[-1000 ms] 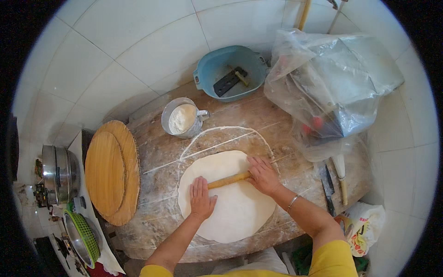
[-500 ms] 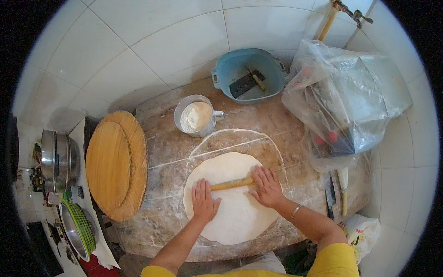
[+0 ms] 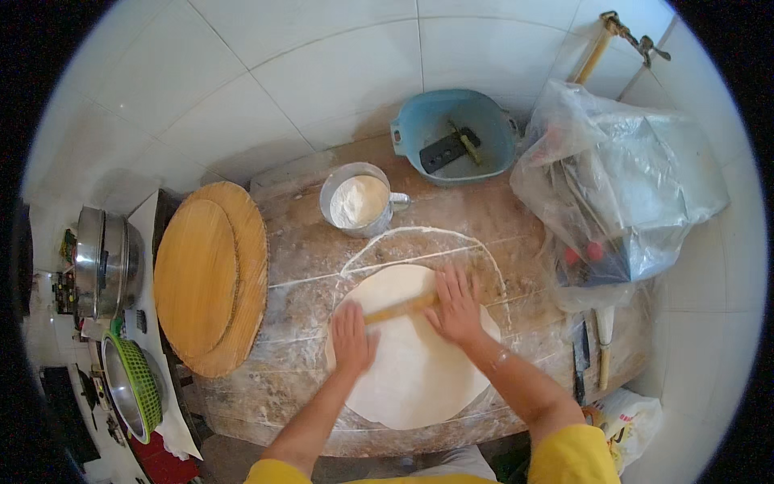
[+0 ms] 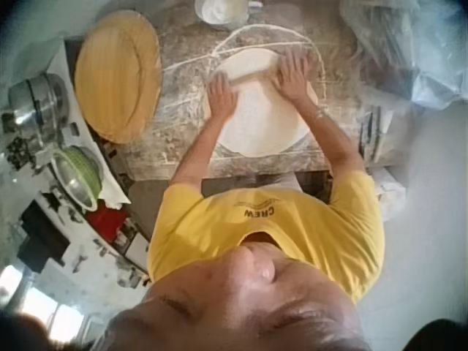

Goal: The person rolls a piece of dough on a wooden table using a wooden rolling pin, occasionally sprinkling flour onto the surface and turning the dough over by hand.

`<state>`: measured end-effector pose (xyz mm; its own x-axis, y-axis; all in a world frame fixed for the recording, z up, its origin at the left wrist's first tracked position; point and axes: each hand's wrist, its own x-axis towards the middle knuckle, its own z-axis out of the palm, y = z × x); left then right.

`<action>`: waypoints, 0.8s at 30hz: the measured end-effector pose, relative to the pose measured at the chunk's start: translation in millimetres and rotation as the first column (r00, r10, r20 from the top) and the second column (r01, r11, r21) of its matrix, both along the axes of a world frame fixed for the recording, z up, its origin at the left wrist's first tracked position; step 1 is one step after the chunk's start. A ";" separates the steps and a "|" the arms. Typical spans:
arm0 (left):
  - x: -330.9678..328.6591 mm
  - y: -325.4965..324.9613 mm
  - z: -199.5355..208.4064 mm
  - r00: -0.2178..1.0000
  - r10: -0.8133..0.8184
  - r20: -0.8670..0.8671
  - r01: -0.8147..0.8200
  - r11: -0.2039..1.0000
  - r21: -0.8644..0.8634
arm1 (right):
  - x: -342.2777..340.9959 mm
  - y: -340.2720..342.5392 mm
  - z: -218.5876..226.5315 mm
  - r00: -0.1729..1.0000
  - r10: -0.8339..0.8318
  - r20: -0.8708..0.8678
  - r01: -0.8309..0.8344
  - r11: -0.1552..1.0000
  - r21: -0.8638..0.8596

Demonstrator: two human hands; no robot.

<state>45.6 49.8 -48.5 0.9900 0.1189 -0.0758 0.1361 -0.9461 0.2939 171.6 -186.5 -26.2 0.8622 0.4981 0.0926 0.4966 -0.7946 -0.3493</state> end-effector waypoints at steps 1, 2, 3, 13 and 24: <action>-40.5 -15.3 7.5 0.994 -0.070 -0.078 0.069 0.997 -0.017 | -31.7 -29.0 -0.6 0.996 0.079 -0.038 -0.080 0.996 -0.035; -62.2 -25.4 15.5 0.976 -0.149 -0.157 0.143 0.989 -0.047 | -58.9 -49.0 7.3 0.990 0.083 -0.118 -0.090 0.995 -0.052; -62.9 -26.3 15.3 0.970 -0.170 -0.174 0.166 0.985 -0.038 | -78.9 -60.5 14.2 0.984 0.110 -0.137 -0.126 0.985 -0.116; 112.1 0.5 12.2 0.984 0.038 0.177 -0.053 0.995 0.085 | 121.2 24.0 -29.7 0.975 -0.219 0.032 0.210 0.963 0.167; -40.5 -64.3 23.9 0.909 -0.416 -0.029 0.412 0.906 -0.092 | -124.4 -127.6 1.9 0.962 -0.172 -0.210 0.164 0.985 -0.058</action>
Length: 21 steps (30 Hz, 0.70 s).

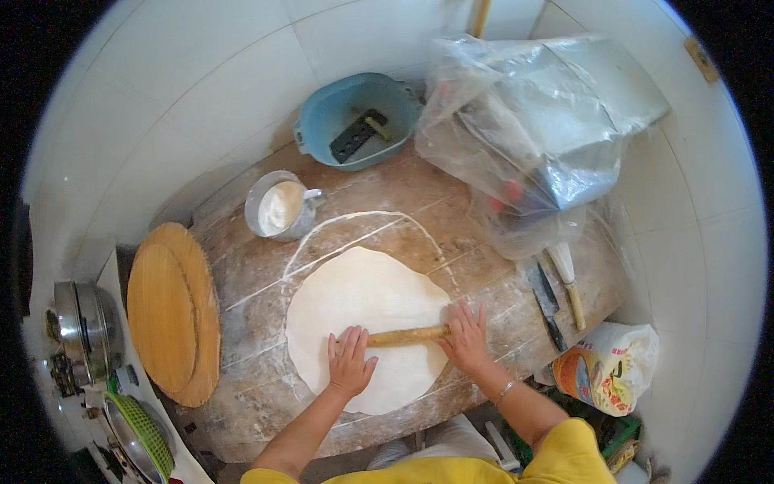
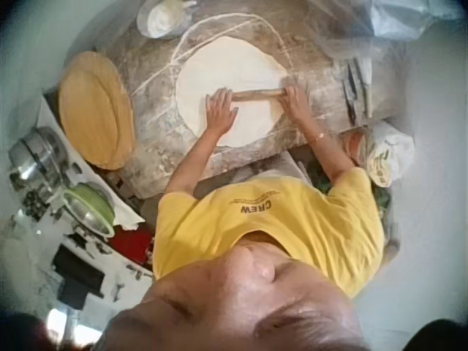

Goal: The person rolls a piece of dough on a wooden table using a wooden rolling pin, occasionally sprinkling flour onto the surface and turning the dough over by hand.

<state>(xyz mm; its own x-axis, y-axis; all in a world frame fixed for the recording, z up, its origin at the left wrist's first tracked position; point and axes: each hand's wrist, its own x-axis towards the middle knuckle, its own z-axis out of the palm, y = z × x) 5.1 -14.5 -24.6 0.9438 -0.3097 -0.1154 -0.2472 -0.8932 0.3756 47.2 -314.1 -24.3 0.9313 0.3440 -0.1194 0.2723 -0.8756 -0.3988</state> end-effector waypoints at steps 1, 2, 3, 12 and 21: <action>3.6 -1.6 -2.4 0.999 -0.044 0.008 0.044 0.999 -0.027 | -2.6 -3.6 -0.5 0.998 -0.064 0.012 0.064 0.998 0.007; 7.1 -5.2 -6.0 0.996 -0.088 0.010 0.088 0.995 -0.055 | -4.6 -1.9 3.2 0.991 -0.130 0.017 0.129 0.992 0.013; 24.8 -11.5 -7.6 0.996 -0.086 -0.009 0.086 0.996 0.010 | -7.6 2.5 5.0 0.980 -0.196 0.017 0.196 0.980 0.018; 217.5 -34.9 -17.4 0.946 0.179 0.269 -0.208 0.975 0.083 | 162.3 22.7 4.9 0.919 -0.316 0.238 0.303 0.949 0.089; 84.8 -4.3 -15.5 0.989 -0.090 0.117 0.075 0.989 0.127 | 41.3 3.5 -7.0 0.999 0.015 0.046 -0.019 0.996 0.084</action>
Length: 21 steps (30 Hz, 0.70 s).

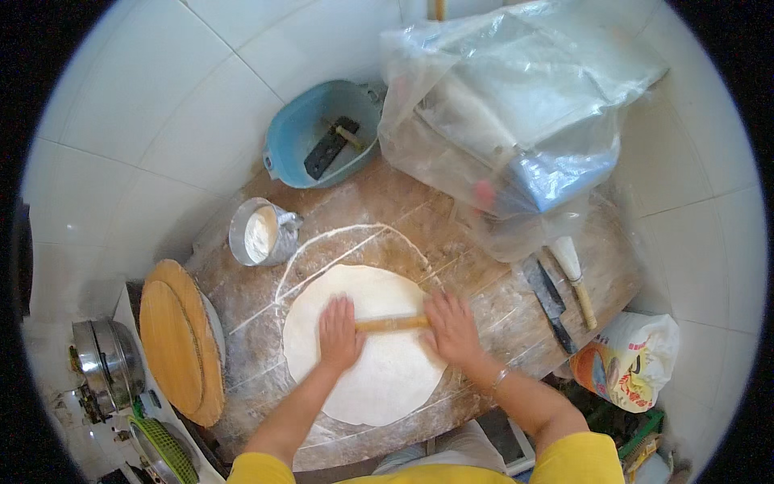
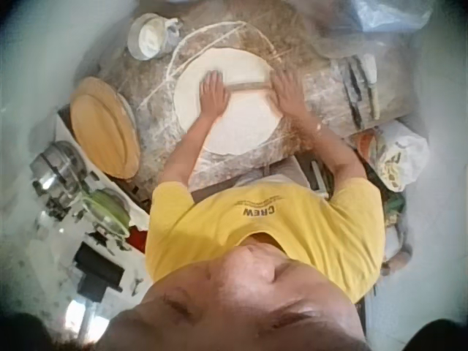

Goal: The person rolls a piece of dough on a wooden table using a wooden rolling pin, occasionally sprinkling flour onto the surface and turning the dough over by hand.

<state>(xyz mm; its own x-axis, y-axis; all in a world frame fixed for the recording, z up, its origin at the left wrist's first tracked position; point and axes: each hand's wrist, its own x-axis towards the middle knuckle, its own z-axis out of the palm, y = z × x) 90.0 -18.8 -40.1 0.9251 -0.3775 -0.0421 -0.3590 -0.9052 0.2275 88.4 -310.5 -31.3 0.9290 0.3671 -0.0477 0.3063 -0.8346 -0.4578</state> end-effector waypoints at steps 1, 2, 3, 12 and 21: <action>43.7 -7.8 -1.3 0.998 0.018 0.067 -0.019 1.000 0.019 | 28.3 3.2 -5.6 0.993 -0.066 0.095 0.069 0.997 -0.030; 86.2 -14.2 -9.0 0.986 0.075 0.148 -0.076 0.997 -0.001 | 66.7 9.8 -9.3 0.971 -0.132 0.197 0.145 0.988 -0.052; 122.9 -19.5 -16.3 0.965 0.134 0.224 -0.132 0.991 -0.026 | 108.4 17.2 0.6 0.953 -0.214 0.214 0.228 0.972 -0.046; 49.2 0.8 4.0 1.000 0.004 -0.014 -0.005 0.999 -0.049 | 26.9 5.1 -8.7 0.984 -0.006 0.176 0.004 1.000 0.009; 50.5 26.0 -12.1 0.867 0.489 0.096 -0.483 0.872 -0.078 | 126.5 74.0 -6.4 0.991 0.044 0.125 -0.038 0.998 -0.053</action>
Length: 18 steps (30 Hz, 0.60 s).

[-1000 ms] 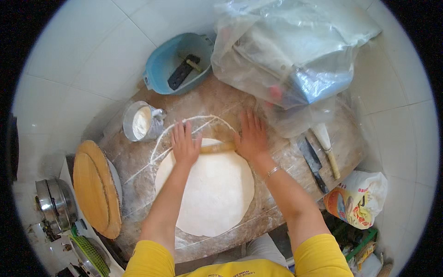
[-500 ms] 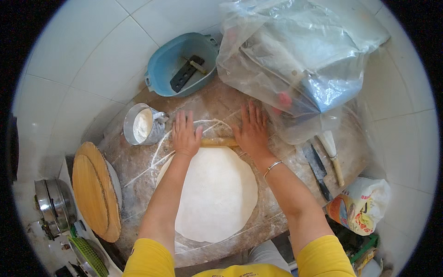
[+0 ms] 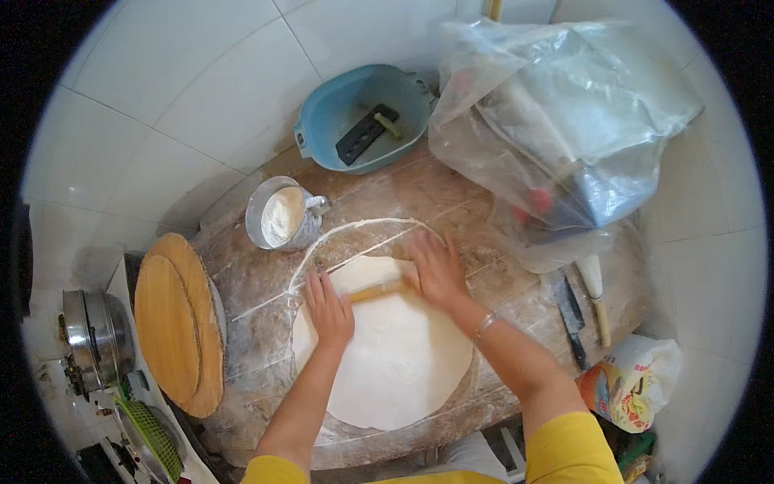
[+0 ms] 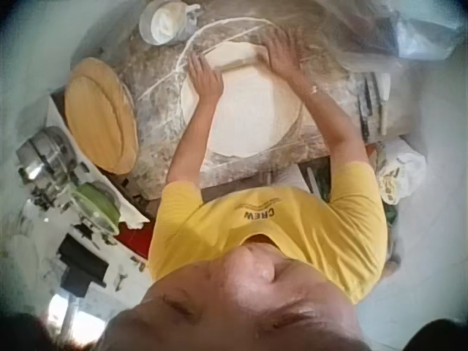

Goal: The person rolls a piece of dough on a wooden table using a wooden rolling pin, occasionally sprinkling flour onto the surface and turning the dough over by hand.

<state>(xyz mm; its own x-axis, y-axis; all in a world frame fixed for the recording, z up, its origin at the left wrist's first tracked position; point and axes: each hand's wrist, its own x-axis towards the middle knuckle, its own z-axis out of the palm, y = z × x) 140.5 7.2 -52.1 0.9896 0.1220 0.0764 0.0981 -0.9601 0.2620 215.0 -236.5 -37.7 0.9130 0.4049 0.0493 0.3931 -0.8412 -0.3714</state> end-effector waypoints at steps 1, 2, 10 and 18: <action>24.8 -3.3 -2.0 0.993 0.115 -0.014 -0.114 0.993 0.040 | 35.1 14.3 7.1 0.996 -0.052 0.073 0.048 0.997 0.052; 43.6 -6.2 -1.3 0.984 0.168 -0.060 -0.167 0.986 0.023 | 66.8 23.3 11.5 0.983 -0.110 0.145 0.095 0.990 0.105; 11.3 -19.0 8.5 0.999 0.030 0.022 -0.030 0.999 -0.013 | 22.9 2.0 8.7 0.997 -0.067 0.023 0.067 0.998 -0.016; -126.3 -18.1 27.5 0.843 -0.472 -0.259 0.448 0.882 -0.151 | -170.4 -76.9 7.2 0.991 -0.113 -0.076 0.115 0.993 0.022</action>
<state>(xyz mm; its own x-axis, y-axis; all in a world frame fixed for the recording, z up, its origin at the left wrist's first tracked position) 14.2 -10.9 -24.7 0.9115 -0.3587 -0.2013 -0.2686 -0.8897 0.3693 44.6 -313.4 -30.5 0.9547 0.2972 -0.0117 0.2652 -0.8685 -0.4188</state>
